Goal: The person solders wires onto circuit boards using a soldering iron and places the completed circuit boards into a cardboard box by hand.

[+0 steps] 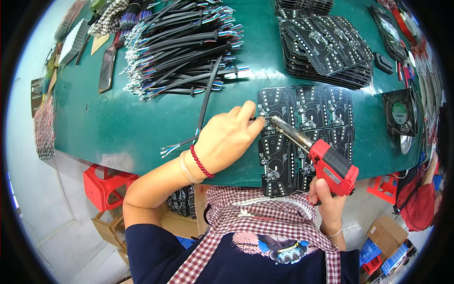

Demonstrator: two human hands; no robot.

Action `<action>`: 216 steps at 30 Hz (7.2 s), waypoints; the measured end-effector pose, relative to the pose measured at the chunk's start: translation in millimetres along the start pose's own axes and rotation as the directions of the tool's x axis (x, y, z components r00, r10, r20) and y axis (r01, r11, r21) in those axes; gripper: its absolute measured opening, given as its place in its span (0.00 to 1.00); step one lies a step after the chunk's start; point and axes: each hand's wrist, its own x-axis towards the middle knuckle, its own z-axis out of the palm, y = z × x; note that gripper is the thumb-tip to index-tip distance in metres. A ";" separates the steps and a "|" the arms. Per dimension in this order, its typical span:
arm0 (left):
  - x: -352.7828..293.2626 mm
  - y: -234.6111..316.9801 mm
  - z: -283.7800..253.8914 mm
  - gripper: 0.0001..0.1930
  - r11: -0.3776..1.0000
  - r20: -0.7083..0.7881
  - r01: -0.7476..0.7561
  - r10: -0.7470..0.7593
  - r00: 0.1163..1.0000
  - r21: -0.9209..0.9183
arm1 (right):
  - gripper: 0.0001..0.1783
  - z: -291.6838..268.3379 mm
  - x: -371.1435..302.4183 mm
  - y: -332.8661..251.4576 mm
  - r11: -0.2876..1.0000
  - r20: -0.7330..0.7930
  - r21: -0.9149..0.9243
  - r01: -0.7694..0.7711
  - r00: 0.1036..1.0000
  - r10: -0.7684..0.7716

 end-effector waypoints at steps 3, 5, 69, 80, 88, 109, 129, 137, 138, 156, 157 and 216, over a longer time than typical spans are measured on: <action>0.4 -0.4 0.4 0.15 1.000 0.022 0.014 -0.014 1.000 -0.005 | 0.14 -0.7 0.6 0.4 1.000 0.011 0.000 0.002 1.000 -0.002; 0.0 -0.4 0.0 0.15 1.000 0.030 0.021 -0.021 0.999 -0.002 | 0.15 1.2 -1.4 0.1 0.999 -0.026 0.027 0.018 1.000 -0.017; -2.0 -4.3 5.2 0.12 0.989 -0.063 -0.126 0.131 0.989 0.075 | 0.12 -2.4 -4.0 0.4 0.999 -0.015 0.043 0.011 1.000 -0.010; -3.0 -3.3 4.6 0.11 0.984 -0.056 -0.138 0.145 0.988 0.108 | 0.18 -15.4 2.6 -7.8 0.998 -0.001 0.063 0.008 1.000 -0.008; -4.4 -4.2 6.4 0.11 0.984 -0.063 -0.139 0.147 0.987 0.115 | 0.17 -23.6 11.2 -8.7 0.998 0.040 0.052 -0.041 0.998 0.039; -7.4 -8.3 10.8 0.11 0.995 -0.111 -0.096 0.094 0.989 -0.012 | 0.09 -26.5 15.4 -14.0 0.993 0.050 0.099 -0.072 0.996 0.068; -7.2 -6.4 9.8 0.11 0.993 -0.099 -0.107 0.112 0.989 0.051 | 0.17 -22.2 16.6 -13.9 0.995 0.074 0.082 -0.053 0.996 0.047; -7.0 -5.9 7.8 0.12 0.991 -0.090 -0.115 0.121 0.989 0.067 | 0.19 -25.0 13.0 -25.5 0.982 0.023 0.186 -0.029 0.999 0.025; -7.1 -5.8 8.0 0.12 0.991 -0.087 -0.117 0.123 0.989 0.070 | 0.17 -26.9 13.0 -24.0 0.971 0.034 0.236 -0.040 0.999 0.033; 33.0 -55.8 -12.4 0.11 0.900 -0.407 0.402 -0.309 0.859 0.167 | 0.20 -46.0 12.3 -20.6 0.937 -0.004 0.348 0.033 0.999 -0.034; 38.0 -63.0 -7.5 0.12 0.933 -0.440 0.358 -0.308 0.844 0.034 | 0.20 -48.2 12.0 -20.0 0.936 0.002 0.349 0.036 0.999 -0.039; 51.8 33.3 30.5 0.18 0.988 -0.004 -0.110 0.110 0.994 -0.111 | 0.18 -81.5 17.3 -13.3 0.930 -0.025 0.366 -0.037 0.998 0.049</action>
